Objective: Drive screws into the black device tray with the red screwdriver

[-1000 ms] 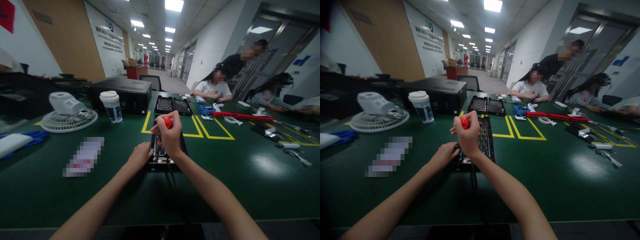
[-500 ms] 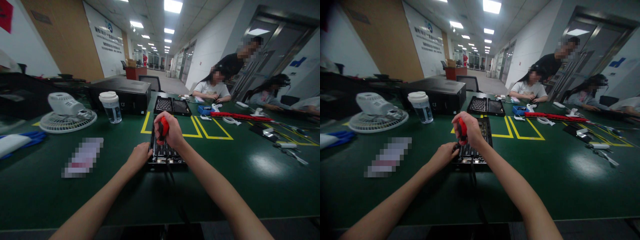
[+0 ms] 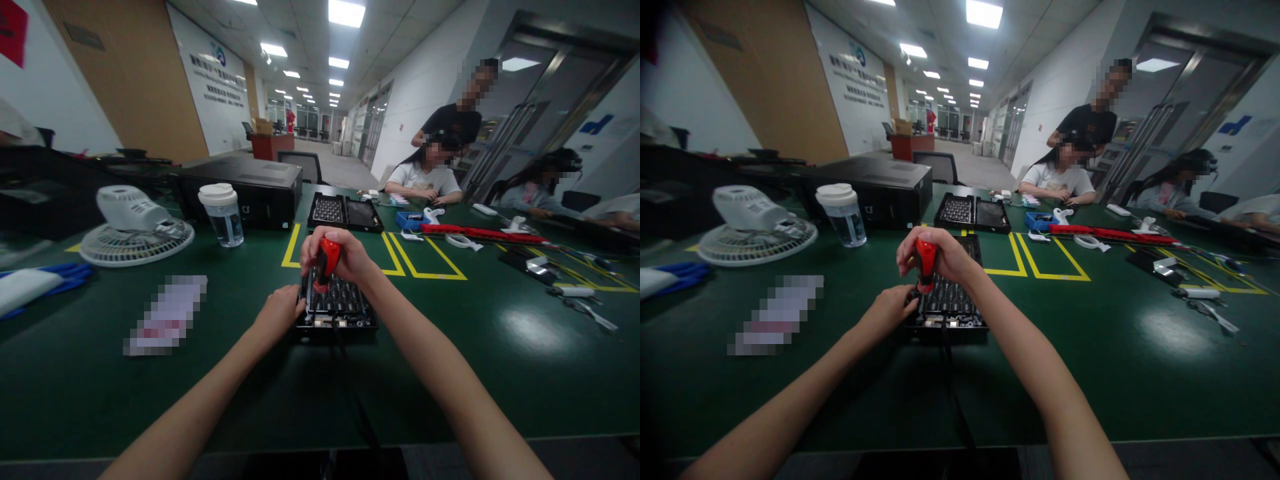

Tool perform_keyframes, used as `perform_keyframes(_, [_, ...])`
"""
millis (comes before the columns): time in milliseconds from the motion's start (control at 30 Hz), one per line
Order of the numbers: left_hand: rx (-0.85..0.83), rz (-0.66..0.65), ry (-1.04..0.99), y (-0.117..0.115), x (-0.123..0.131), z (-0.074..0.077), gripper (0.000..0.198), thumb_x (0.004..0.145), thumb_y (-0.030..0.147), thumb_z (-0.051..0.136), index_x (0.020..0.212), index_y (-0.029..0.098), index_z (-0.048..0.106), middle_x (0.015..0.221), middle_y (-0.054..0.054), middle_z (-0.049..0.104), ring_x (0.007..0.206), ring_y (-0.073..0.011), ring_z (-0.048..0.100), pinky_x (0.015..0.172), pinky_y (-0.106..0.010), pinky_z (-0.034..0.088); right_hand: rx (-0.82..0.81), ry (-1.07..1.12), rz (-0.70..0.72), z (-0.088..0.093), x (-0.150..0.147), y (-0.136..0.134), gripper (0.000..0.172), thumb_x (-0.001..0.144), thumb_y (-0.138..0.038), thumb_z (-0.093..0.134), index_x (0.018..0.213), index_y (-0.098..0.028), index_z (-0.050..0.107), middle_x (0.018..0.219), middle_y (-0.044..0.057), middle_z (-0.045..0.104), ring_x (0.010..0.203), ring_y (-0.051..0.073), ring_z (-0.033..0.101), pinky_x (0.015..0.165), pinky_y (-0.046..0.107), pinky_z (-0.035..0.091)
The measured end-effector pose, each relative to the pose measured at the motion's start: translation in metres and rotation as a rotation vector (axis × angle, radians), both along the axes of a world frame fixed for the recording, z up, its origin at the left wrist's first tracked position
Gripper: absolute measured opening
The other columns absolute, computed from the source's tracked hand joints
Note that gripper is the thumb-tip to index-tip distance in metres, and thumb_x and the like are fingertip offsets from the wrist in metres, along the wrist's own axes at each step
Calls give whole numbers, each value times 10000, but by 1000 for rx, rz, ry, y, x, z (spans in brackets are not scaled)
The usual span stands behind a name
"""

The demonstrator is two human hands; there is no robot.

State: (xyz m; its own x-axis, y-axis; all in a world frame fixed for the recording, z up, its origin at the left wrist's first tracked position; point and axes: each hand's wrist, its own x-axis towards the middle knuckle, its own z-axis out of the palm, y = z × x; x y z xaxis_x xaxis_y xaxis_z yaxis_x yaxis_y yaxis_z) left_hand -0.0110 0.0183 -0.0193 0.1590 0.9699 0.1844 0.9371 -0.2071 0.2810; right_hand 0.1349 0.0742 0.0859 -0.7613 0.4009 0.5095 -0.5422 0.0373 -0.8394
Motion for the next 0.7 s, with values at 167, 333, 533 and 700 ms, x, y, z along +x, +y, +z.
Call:
perform_keyframes(167, [11, 3, -6, 0, 0, -1, 249, 858, 266, 436, 1010, 144, 592, 949, -91, 657, 864, -196, 619, 757, -283, 449, -46, -61, 70, 2, -3, 5, 301, 752, -414, 494, 732, -126, 577, 778, 95, 647, 777, 197, 636, 688, 361, 538])
perform_keyframes(333, [-1, 11, 10, -1, 1, 0, 249, 857, 271, 445, 1018, 152, 594, 962, -88, 661, 870, -196, 623, 757, -277, 450, -54, -91, 61, -2, -4, 9, 306, 783, -421, 452, 663, -145, 505, 726, 91, 639, 704, 197, 643, 600, 351, 550])
perform_keyframes(533, [0, 5, 22, -1, 1, -1, 244, 858, 266, 441, 1008, 145, 591, 952, -92, 663, 872, -201, 624, 757, -282, 451, -42, -12, 61, -5, -6, 7, 310, 836, -351, 364, 669, -142, 521, 576, 24, 566, 466, 140, 571, 434, 273, 497])
perform_keyframes(700, [-10, 5, 23, -2, 1, 2, 237, 863, 273, 437, 995, 147, 588, 959, -88, 664, 874, -192, 622, 761, -272, 452, -83, 33, 35, -5, -6, 2, 305, 858, -283, 329, 676, -137, 525, 546, -8, 519, 399, 91, 493, 396, 214, 435])
